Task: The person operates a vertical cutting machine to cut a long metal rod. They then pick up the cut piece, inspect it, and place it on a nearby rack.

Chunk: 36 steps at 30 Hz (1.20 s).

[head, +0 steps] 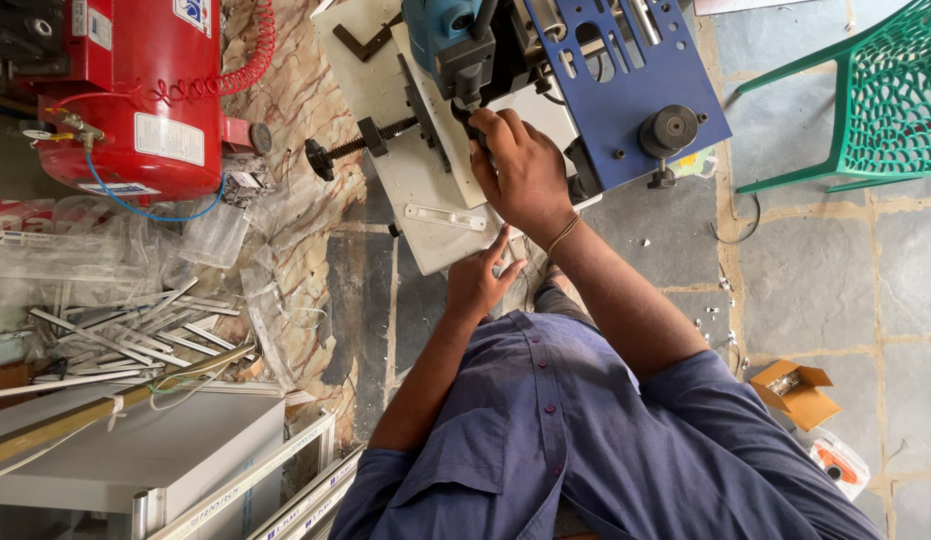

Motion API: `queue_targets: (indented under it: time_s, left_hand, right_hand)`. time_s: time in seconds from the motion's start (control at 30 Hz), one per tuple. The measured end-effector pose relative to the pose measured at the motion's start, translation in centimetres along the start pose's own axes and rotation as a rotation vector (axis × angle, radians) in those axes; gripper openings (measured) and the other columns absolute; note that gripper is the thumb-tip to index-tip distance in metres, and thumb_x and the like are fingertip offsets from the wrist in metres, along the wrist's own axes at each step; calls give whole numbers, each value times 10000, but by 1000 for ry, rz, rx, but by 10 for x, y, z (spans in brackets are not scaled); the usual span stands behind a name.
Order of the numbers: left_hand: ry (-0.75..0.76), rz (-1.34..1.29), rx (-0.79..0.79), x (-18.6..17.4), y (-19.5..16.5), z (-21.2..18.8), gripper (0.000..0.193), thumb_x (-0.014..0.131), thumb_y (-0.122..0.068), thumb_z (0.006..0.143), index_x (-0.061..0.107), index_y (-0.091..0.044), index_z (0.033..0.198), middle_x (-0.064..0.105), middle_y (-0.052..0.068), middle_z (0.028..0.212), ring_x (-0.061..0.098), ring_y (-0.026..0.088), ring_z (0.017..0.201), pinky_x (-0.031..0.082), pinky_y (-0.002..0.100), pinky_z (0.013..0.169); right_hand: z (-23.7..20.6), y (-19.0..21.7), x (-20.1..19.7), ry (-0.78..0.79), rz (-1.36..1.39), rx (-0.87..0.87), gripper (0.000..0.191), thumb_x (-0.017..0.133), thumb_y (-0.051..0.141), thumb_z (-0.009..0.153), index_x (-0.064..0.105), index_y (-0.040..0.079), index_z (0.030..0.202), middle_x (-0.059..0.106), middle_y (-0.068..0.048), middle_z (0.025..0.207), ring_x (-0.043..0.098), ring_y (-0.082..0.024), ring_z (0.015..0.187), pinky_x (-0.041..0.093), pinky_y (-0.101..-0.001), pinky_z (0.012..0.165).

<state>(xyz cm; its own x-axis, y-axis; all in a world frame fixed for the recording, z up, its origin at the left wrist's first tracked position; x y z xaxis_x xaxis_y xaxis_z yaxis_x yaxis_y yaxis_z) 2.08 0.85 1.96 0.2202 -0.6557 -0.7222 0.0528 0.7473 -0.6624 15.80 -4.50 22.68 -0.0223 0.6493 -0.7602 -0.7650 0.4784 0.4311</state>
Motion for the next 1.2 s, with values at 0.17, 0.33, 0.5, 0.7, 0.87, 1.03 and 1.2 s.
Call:
queue_targets:
  time_s: [0.17, 0.33, 0.5, 0.7, 0.87, 1.03, 1.2]
  left_hand:
    - [-17, -11, -12, 3, 2, -2, 711, 794, -444, 894, 560, -133, 1488, 695, 17, 702, 703, 204, 628, 563, 366, 617]
    - [-50, -8, 2, 3, 2, -2, 662, 802, -439, 885, 609, -118, 1432, 696, 26, 703, 705, 211, 634, 559, 376, 613]
    - [-56, -16, 35, 4, 5, -3, 596, 811, -420, 894, 642, -84, 1355, 711, 49, 742, 712, 234, 658, 561, 384, 616]
    - [14, -23, -13, 8, 10, -4, 535, 849, -311, 812, 676, -97, 1270, 732, 57, 774, 729, 257, 698, 566, 399, 636]
    - [19, -79, -2, 6, 9, -4, 553, 859, -268, 804, 650, -71, 1277, 741, 77, 824, 731, 263, 724, 570, 399, 644]
    - [47, -79, -15, 3, 7, -3, 571, 843, -227, 806, 647, -54, 1314, 737, 93, 811, 730, 278, 724, 572, 410, 644]
    - [5, -95, 44, 3, 7, -4, 440, 811, -192, 811, 669, -48, 1201, 744, 124, 866, 726, 310, 766, 573, 420, 666]
  right_hand:
    - [-3, 2, -5, 19, 16, 11, 249, 638, 119, 1049, 517, 84, 1264, 612, -99, 1018, 665, -290, 817, 540, -420, 690]
    - [-10, 7, -7, -11, 7, 8, 262, 651, 121, 1040, 518, 82, 1263, 608, -86, 1019, 669, -279, 825, 539, -408, 689]
    - [-31, 11, -11, -19, -32, 26, 279, 673, 112, 1014, 525, 75, 1248, 628, -86, 1036, 675, -262, 811, 538, -382, 668]
    - [-58, 13, -17, -45, -16, -17, 338, 692, 88, 962, 502, 45, 1238, 647, -132, 1095, 665, -293, 827, 547, -408, 722]
    - [-76, 14, -21, -29, 6, -7, 375, 708, 81, 913, 496, 53, 1222, 646, -134, 1078, 662, -307, 831, 533, -414, 707]
    - [-80, 17, -18, -30, -14, 16, 397, 703, 70, 907, 485, 53, 1239, 640, -144, 1080, 648, -294, 805, 531, -414, 710]
    - [-80, 24, -17, -17, 1, 9, 406, 701, 67, 895, 488, 37, 1239, 633, -148, 1061, 647, -298, 813, 534, -420, 725]
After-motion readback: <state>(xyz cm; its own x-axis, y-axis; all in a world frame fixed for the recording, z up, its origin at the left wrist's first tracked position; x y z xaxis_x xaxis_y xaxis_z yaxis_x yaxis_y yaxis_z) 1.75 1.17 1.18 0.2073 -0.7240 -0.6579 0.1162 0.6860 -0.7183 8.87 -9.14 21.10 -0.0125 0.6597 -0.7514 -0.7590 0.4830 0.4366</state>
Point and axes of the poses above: each hand's wrist, its own z-axis towards the middle knuckle, its own x-axis out of the palm, y = z × x, the point moved 2 cm from there along z, towards the middle knuckle
